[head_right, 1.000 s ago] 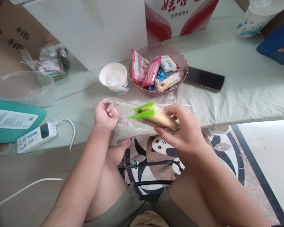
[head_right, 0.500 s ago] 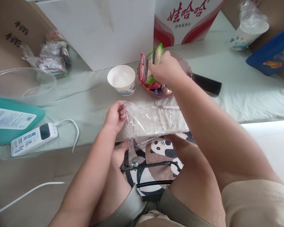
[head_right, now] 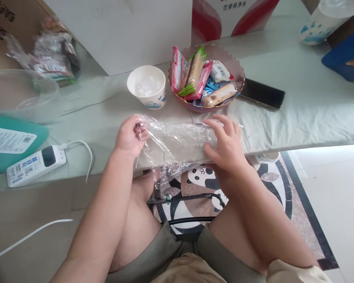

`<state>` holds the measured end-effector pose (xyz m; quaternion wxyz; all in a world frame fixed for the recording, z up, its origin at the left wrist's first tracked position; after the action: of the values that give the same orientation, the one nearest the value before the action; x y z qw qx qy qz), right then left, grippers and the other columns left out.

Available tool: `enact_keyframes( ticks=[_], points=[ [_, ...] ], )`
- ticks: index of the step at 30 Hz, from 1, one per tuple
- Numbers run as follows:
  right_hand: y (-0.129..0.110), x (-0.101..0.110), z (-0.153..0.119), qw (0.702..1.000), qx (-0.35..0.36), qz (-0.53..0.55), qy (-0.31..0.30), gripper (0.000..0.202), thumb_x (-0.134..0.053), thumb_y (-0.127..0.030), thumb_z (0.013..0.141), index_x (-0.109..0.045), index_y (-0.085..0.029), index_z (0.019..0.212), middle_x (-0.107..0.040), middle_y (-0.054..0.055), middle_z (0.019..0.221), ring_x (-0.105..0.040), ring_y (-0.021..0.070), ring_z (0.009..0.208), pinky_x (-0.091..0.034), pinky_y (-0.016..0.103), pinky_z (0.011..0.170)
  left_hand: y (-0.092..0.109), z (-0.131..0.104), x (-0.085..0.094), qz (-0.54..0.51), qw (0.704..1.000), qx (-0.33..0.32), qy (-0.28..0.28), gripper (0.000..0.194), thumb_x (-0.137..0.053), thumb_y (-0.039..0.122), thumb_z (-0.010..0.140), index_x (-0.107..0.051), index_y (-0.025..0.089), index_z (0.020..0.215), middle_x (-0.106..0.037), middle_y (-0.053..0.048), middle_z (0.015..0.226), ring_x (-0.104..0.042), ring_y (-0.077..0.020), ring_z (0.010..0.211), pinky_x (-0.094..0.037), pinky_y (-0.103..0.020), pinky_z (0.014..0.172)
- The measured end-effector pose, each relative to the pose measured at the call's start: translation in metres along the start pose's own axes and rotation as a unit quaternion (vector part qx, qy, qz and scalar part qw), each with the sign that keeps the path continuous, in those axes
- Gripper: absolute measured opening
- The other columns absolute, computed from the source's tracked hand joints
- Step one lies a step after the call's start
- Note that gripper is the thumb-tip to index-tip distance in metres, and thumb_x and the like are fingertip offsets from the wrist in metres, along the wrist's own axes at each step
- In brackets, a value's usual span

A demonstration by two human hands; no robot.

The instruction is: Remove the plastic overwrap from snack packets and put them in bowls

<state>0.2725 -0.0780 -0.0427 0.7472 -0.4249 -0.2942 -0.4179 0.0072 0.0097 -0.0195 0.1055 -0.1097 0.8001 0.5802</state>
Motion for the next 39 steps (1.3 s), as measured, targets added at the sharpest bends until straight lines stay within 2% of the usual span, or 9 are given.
enact_keyframes(
  ticks=[3, 7, 12, 16, 19, 22, 26, 31, 39],
  points=[
    [0.012, -0.002, 0.0, 0.999, -0.005, -0.022, -0.045, 0.054, -0.073, -0.03, 0.081, -0.06, -0.029, 0.134, -0.057, 0.014, 0.147, -0.052, 0.0427, 0.135, -0.046, 0.064, 0.103, 0.007, 0.0, 0.005, 0.014, 1.0, 0.004, 0.004, 0.041, -0.073, 0.03, 0.062, -0.033, 0.02, 0.056, -0.029, 0.008, 0.054, -0.023, -0.0027, 0.041, -0.014, -0.021, 0.038],
    [0.022, -0.004, 0.005, 0.999, -0.012, 0.028, -0.023, 0.009, -0.063, -0.032, 0.092, -0.07, -0.026, 0.093, -0.074, 0.009, 0.119, -0.066, 0.0332, 0.118, -0.05, 0.054, 0.099, 0.01, 0.005, 0.012, 0.014, 1.0, -0.001, 0.001, 0.047, -0.08, 0.033, 0.062, -0.035, 0.021, 0.055, -0.029, 0.008, 0.052, -0.024, -0.0037, 0.042, -0.018, -0.023, 0.039],
    [0.021, 0.008, 0.006, 0.985, -0.091, 0.137, 0.045, 0.013, -0.061, -0.031, 0.091, -0.067, -0.025, 0.081, -0.076, 0.004, 0.085, -0.073, 0.0241, 0.085, -0.056, 0.042, 0.083, 0.005, 0.014, 0.014, -0.04, 0.997, -0.031, 0.058, 0.036, -0.085, 0.035, 0.062, -0.051, 0.023, 0.066, -0.053, 0.006, 0.061, -0.053, -0.0076, 0.056, -0.044, -0.021, 0.052],
    [0.018, 0.022, 0.004, 0.952, -0.206, 0.217, 0.062, 0.02, -0.06, -0.035, 0.093, -0.065, -0.024, 0.077, -0.069, -0.001, 0.065, -0.067, 0.0166, 0.062, -0.053, 0.032, 0.065, 0.0, 0.007, 0.005, 0.031, 0.999, -0.011, 0.016, 0.038, -0.089, 0.035, 0.056, -0.063, 0.023, 0.081, -0.072, 0.002, 0.08, -0.07, -0.0147, 0.072, -0.057, -0.026, 0.061],
    [0.024, 0.023, 0.003, 0.919, -0.251, 0.289, 0.096, 0.026, -0.058, -0.045, 0.097, -0.064, -0.024, 0.082, -0.063, -0.003, 0.06, -0.06, 0.0134, 0.053, -0.05, 0.029, 0.057, -0.006, 0.001, -0.003, 0.167, 0.986, 0.023, -0.002, 0.033, -0.089, 0.026, 0.056, -0.066, 0.018, 0.078, -0.07, 0.001, 0.068, -0.064, -0.0112, 0.054, -0.051, -0.021, 0.05],
    [0.034, 0.017, 0.001, 0.882, -0.233, 0.389, 0.126, 0.035, -0.051, -0.061, 0.097, -0.064, -0.029, 0.102, -0.066, 0.0, 0.076, -0.07, 0.0173, 0.069, -0.057, 0.033, 0.067, -0.009, -0.001, -0.008, 0.184, 0.982, -0.009, 0.03, 0.024, -0.086, 0.026, 0.067, -0.064, 0.02, 0.075, -0.063, 0.005, 0.057, -0.056, -0.008, 0.042, -0.042, -0.018, 0.04],
    [0.033, 0.009, -0.001, 0.876, -0.21, 0.433, 0.03, 0.052, -0.078, -0.059, 0.075, -0.062, -0.03, 0.116, -0.073, 0.003, 0.103, -0.074, 0.0228, 0.101, -0.061, 0.039, 0.084, -0.007, -0.002, -0.01, 0.138, 0.989, -0.036, 0.047, 0.022, -0.084, 0.033, 0.076, -0.063, 0.025, 0.08, -0.06, 0.006, 0.055, -0.054, -0.008, 0.039, -0.036, -0.018, 0.035],
    [0.017, 0.014, 0.001, 0.894, -0.284, 0.347, 0.008, 0.014, -0.068, -0.037, 0.089, -0.064, -0.024, 0.084, -0.065, -0.003, 0.063, -0.065, 0.0141, 0.058, -0.056, 0.03, 0.061, -0.008, -0.002, -0.001, 0.198, 0.974, -0.088, 0.06, 0.022, -0.081, 0.043, 0.081, -0.066, 0.027, 0.087, -0.058, 0.008, 0.048, -0.047, -0.0077, 0.033, -0.033, -0.02, 0.034],
    [0.015, 0.014, 0.0, 0.876, -0.278, 0.392, 0.036, 0.018, -0.056, -0.04, 0.099, -0.066, -0.028, 0.109, -0.06, -0.006, 0.057, -0.056, 0.0117, 0.044, -0.048, 0.026, 0.047, -0.004, -0.002, 0.011, 0.23, 0.964, -0.12, 0.054, 0.025, -0.075, 0.048, 0.084, -0.064, 0.026, 0.092, -0.047, 0.01, 0.04, -0.035, -0.0075, 0.03, -0.021, -0.024, 0.034]
  ],
)
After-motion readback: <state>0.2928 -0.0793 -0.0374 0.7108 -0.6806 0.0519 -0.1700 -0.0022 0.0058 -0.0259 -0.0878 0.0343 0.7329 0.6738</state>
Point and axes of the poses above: each hand's wrist, its own z-axis towards the middle knuckle, its own x-axis out of the back of the hand, y = z × x, the point moved 1 cm from there along z, towards the middle knuckle
